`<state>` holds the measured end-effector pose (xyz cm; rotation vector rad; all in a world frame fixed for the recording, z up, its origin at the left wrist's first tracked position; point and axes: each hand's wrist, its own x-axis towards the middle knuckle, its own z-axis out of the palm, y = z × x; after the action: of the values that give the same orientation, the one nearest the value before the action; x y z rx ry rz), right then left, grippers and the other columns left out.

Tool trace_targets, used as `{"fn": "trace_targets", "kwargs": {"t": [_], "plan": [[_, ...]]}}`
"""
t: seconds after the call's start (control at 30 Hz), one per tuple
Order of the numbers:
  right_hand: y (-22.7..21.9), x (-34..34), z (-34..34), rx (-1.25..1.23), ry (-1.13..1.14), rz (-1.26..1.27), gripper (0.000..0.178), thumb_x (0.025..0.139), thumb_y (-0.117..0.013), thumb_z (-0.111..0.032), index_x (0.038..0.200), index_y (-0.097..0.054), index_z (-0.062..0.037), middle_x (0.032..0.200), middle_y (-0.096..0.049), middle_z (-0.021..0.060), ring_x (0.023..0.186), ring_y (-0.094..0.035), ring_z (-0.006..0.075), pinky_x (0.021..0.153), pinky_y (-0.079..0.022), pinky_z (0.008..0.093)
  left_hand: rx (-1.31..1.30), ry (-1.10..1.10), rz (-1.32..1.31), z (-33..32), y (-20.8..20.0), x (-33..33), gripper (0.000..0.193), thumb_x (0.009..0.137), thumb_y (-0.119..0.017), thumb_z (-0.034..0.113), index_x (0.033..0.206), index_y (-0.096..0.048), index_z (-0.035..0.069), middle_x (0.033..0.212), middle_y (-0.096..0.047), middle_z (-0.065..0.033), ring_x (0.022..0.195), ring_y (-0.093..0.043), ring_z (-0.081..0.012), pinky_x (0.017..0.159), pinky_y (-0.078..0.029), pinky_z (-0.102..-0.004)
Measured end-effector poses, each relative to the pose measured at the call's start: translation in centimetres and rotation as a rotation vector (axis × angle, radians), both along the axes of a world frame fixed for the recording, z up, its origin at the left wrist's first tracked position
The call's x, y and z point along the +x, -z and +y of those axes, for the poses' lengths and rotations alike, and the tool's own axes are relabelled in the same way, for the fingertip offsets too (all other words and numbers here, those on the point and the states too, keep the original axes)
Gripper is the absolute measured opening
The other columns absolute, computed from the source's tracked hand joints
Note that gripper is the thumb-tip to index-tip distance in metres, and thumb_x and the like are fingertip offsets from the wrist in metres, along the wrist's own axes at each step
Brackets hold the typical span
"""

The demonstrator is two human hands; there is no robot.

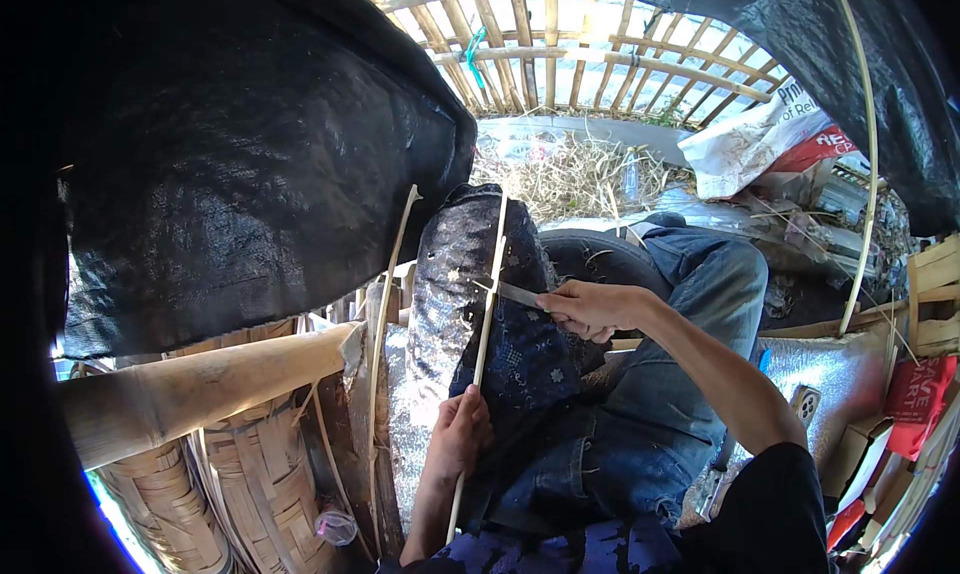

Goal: The person holds a bamboo strip against a cushion on their lap and scrapes along its surface using a knife.

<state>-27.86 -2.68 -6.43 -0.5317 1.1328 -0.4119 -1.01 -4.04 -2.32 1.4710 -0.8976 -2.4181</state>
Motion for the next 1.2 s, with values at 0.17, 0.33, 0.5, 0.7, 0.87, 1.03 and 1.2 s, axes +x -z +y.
{"fn": "trace_targets", "kwargs": {"t": [0.17, 0.33, 0.5, 0.7, 0.87, 1.03, 1.2], "plan": [[-0.5, -0.4, 0.9, -0.02, -0.014, 0.052, 0.045, 0.098, -0.038, -0.042, 0.065, -0.035, -0.0109, 0.051, -0.025, -0.006, 0.041, -0.021, 0.006, 0.036, -0.018, 0.025, -0.139, 0.119, -0.064, 0.2, 0.6, 0.3, 0.045, 0.098, -0.04, 0.039, 0.06, -0.04, 0.013, 0.048, -0.03, 0.0093, 0.039, -0.028, -0.0016, 0.038, -0.019, -0.0205], [1.7, 1.0, 1.9, -0.531, -0.006, 0.487, 0.046, 0.098, -0.039, -0.037, 0.065, -0.044, -0.0048, 0.051, -0.039, -0.0012, 0.042, -0.034, 0.0107, 0.04, -0.029, 0.0304, -0.182, 0.129, -0.108, 0.3, 1.2, 0.1, 0.045, 0.098, -0.039, 0.038, 0.061, -0.042, 0.013, 0.048, -0.032, 0.0089, 0.039, -0.029, -0.002, 0.038, -0.02, -0.0204], [4.5, 2.6, 1.2, -0.736, 0.132, 0.666, 0.045, 0.096, -0.041, -0.041, 0.078, -0.052, -0.0008, 0.05, -0.038, 0.0044, 0.044, -0.038, 0.0161, 0.045, -0.034, 0.0357, -0.206, 0.09, -0.089, 0.7, 0.8, -0.7, 0.045, 0.098, -0.039, 0.037, 0.06, -0.042, 0.012, 0.049, -0.033, 0.0082, 0.04, -0.029, -0.0021, 0.038, -0.02, -0.0207], [-0.7, 1.9, 0.2, 0.198, 0.206, -0.084, 0.039, 0.095, -0.041, -0.046, 0.077, -0.044, -0.0115, 0.052, -0.03, -0.0075, 0.041, -0.023, 0.0042, 0.036, -0.017, 0.021, -0.208, 0.072, -0.083, 0.8, 1.1, -0.4, 0.045, 0.098, -0.04, 0.037, 0.06, -0.042, 0.012, 0.049, -0.035, 0.0074, 0.04, -0.03, -0.0023, 0.038, -0.021, -0.0209], [-0.2, 2.4, 1.4, 0.129, 0.254, -0.184, 0.042, 0.094, -0.044, -0.047, 0.071, -0.041, -0.0114, 0.049, -0.034, -0.0039, 0.038, -0.025, 0.0049, 0.034, -0.017, 0.0232, -0.233, 0.095, -0.11, 0.1, 0.9, -0.2, 0.046, 0.098, -0.04, 0.037, 0.06, -0.044, 0.012, 0.048, -0.038, 0.0062, 0.04, -0.031, -0.0024, 0.039, -0.021, -0.021], [1.1, 3.9, 2.2, -0.784, 0.208, 0.696, 0.047, 0.096, -0.043, -0.04, 0.072, -0.048, 0.0001, 0.049, -0.042, 0.0077, 0.04, -0.039, 0.0152, 0.041, -0.033, 0.0353, -0.277, 0.116, -0.125, 0.1, 0.3, -0.6, 0.046, 0.098, -0.042, 0.036, 0.06, -0.045, 0.01, 0.048, -0.038, 0.0061, 0.041, -0.033, -0.0026, 0.04, -0.022, -0.0207], [-0.2, 3.2, 2.2, -0.52, 0.041, 0.615, 0.052, 0.096, -0.042, -0.039, 0.071, -0.053, 0.0046, 0.051, -0.046, 0.0173, 0.045, -0.044, 0.0244, 0.05, -0.038, 0.0405, -0.321, 0.183, -0.162, 0.0, 0.4, -0.3, 0.046, 0.098, -0.042, 0.037, 0.061, -0.045, 0.009, 0.049, -0.039, 0.0058, 0.042, -0.033, -0.0026, 0.04, -0.023, -0.0208]]}}
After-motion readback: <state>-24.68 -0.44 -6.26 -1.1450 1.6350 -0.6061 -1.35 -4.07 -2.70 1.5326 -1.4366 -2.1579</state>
